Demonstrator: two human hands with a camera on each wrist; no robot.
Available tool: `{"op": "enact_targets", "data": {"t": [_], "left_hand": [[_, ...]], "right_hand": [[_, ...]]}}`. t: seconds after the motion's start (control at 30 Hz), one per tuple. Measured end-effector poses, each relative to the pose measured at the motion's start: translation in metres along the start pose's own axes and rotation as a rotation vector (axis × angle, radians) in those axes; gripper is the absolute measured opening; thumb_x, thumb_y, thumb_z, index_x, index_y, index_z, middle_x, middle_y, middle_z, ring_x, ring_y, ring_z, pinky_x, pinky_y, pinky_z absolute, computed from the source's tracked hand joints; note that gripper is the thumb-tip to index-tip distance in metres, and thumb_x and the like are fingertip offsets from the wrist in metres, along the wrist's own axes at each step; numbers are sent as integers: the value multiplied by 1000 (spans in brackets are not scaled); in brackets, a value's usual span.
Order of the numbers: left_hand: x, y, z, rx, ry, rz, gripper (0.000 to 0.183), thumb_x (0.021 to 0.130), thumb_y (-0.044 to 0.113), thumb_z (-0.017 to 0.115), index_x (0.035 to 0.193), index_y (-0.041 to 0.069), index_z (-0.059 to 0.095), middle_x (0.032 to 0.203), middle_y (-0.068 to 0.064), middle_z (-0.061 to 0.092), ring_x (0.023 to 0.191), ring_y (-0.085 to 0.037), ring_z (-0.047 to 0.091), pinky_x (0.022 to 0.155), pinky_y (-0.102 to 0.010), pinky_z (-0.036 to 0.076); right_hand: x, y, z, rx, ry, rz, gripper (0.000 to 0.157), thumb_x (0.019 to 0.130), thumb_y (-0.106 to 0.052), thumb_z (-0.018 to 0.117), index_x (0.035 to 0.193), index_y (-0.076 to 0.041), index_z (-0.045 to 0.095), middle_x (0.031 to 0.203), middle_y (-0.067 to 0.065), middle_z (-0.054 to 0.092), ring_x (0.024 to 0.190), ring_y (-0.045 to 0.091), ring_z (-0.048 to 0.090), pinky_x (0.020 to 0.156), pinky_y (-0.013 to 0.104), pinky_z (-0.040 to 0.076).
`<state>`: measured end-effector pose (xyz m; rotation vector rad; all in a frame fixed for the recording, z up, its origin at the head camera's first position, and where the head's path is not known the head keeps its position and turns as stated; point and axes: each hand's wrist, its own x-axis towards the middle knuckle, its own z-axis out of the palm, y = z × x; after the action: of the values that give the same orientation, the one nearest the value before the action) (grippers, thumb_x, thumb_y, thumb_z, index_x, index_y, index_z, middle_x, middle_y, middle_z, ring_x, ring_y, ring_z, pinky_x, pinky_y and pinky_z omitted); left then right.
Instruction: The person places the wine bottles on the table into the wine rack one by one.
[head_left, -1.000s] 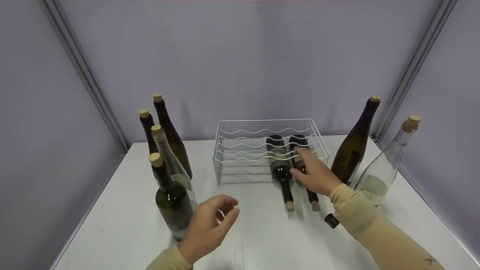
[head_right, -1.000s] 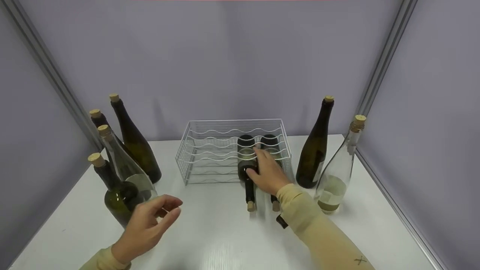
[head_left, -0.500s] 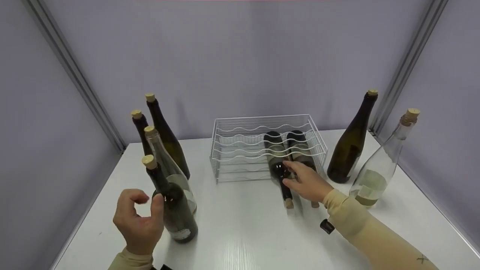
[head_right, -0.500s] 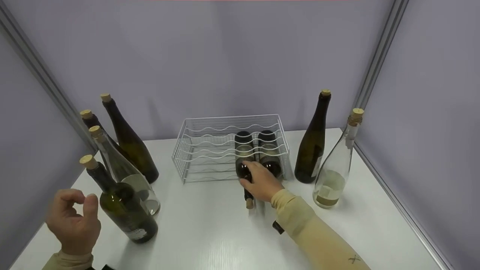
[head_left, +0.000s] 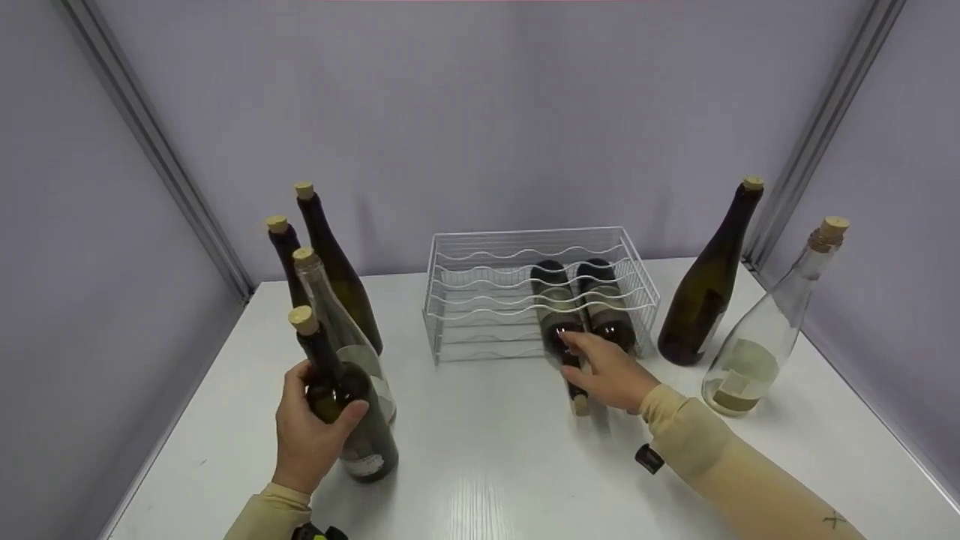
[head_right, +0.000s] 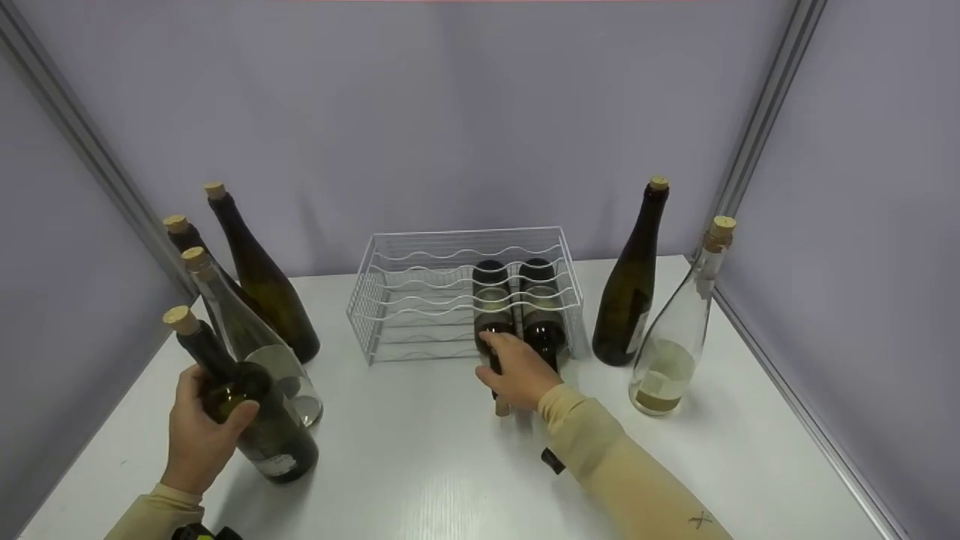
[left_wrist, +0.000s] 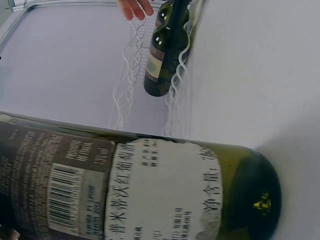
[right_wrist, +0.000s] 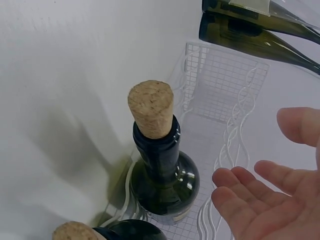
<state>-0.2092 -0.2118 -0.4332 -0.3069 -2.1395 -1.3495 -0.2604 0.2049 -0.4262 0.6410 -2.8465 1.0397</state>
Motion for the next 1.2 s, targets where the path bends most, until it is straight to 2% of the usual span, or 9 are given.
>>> {"op": "enact_targets", "data": {"t": [0.17,0.3,0.4,0.53,0.67,0.77,0.97,1.2], "left_hand": [[-2,-4,4,51,25,3,80,66,13,89,131,0,43,118,-6,55,109,-12,53,93,-12,38],[-4,-4,7,92,40,10,84,62,15,92,130,-1,44,117,-7,55,109,-14,52,94,-19,39],[-5,-3,10,124,55,26,82,62,17,92,128,-1,46,116,-8,55,109,-16,52,93,-21,40],[-6,0,14,176,77,50,78,65,22,91,125,-1,48,114,-9,56,108,-17,54,93,-17,40],[-7,3,19,208,90,64,77,65,25,90,125,-2,48,114,-9,56,108,-18,55,92,-23,44],[-8,5,25,205,82,82,77,66,27,89,125,0,48,113,-8,56,108,-17,55,91,-30,46],[-5,7,41,154,55,129,79,66,30,89,127,1,48,115,-8,58,107,-20,57,90,-35,47],[-1,15,66,60,-21,67,86,69,36,87,134,2,43,120,-14,59,110,-26,59,90,-49,49]], "right_hand": [[-1,2,3,22,-4,11,55,96,-22,61,143,-3,40,140,12,48,124,29,51,102,47,41],[-1,5,5,30,-9,17,55,95,-23,61,143,-3,40,141,13,48,124,29,51,101,46,42],[-2,7,6,26,-10,23,56,96,-24,61,143,-4,40,141,13,48,124,29,51,101,46,42],[-2,8,6,24,0,11,55,96,-24,61,143,-4,41,140,13,49,123,29,52,101,47,42],[-2,7,7,41,0,-1,55,95,-23,61,142,-3,41,139,15,49,123,30,52,101,47,42],[-2,8,7,49,1,2,55,95,-22,61,142,-2,41,139,15,49,123,30,52,101,47,42],[-3,7,7,58,-11,24,55,96,-23,61,143,-3,41,141,13,47,125,29,51,101,46,42],[-3,5,7,93,-23,24,56,96,-25,61,144,-4,40,140,15,47,125,28,50,100,47,42]]}}
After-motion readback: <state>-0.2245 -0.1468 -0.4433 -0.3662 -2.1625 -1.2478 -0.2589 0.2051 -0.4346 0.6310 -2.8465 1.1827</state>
